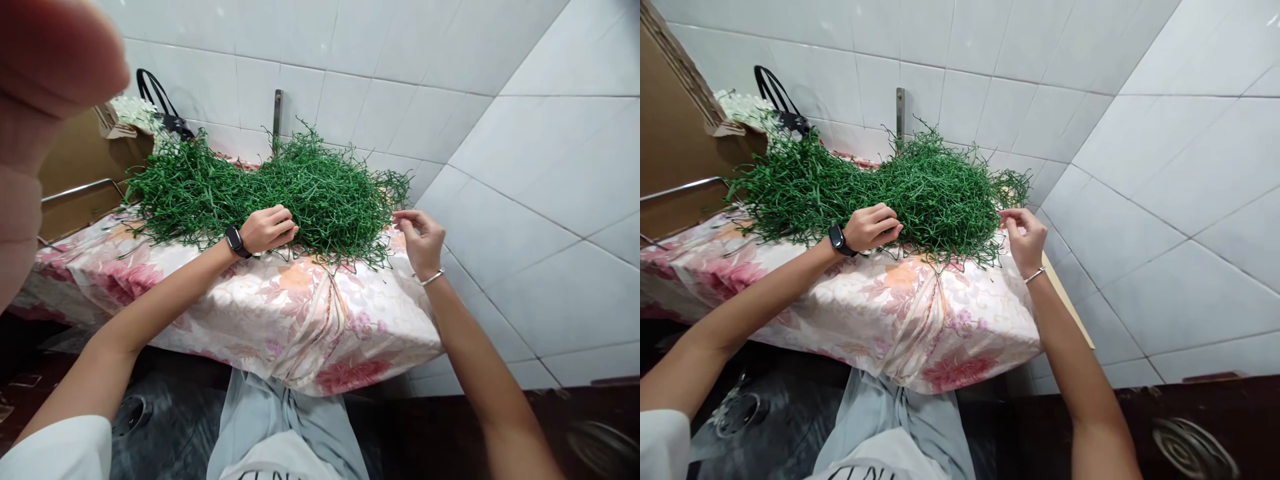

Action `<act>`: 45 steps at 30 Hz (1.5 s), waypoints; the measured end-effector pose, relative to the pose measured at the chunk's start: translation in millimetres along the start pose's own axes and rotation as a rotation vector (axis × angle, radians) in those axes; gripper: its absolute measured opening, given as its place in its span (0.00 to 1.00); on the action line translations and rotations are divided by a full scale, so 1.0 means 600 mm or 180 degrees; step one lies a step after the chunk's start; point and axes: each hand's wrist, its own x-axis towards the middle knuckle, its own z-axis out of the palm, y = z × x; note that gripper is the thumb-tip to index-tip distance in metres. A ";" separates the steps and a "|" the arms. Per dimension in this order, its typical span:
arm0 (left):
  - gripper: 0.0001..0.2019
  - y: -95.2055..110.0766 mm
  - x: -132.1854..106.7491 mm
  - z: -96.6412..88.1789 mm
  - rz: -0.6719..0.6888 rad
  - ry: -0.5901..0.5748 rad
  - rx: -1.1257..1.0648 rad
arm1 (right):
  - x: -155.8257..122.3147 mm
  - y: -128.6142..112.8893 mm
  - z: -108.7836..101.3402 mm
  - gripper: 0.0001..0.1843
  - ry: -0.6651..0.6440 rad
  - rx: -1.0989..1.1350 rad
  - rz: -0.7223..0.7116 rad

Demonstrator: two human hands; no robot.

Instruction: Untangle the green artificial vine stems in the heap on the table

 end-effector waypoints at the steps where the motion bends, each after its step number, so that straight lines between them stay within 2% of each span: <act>1: 0.05 0.000 -0.001 0.000 0.0002 -0.0018 0.0003 | 0.000 -0.001 0.000 0.11 0.0000 0.0001 -0.0007; 10: 0.05 -0.001 -0.001 -0.001 -0.0021 -0.0027 -0.0025 | -0.001 0.002 0.000 0.10 0.0030 -0.0051 -0.0185; 34: 0.06 -0.003 0.000 -0.005 -0.0062 -0.0091 0.0070 | -0.001 0.002 0.002 0.11 0.0015 -0.0137 -0.0182; 40: 0.07 -0.005 0.006 -0.009 -0.0014 0.0109 0.0042 | 0.001 0.004 0.003 0.14 -0.0057 -0.0189 -0.0166; 45: 0.05 -0.002 0.009 -0.010 0.0059 0.0167 -0.0069 | 0.002 -0.001 0.003 0.12 0.0050 -0.0173 -0.0205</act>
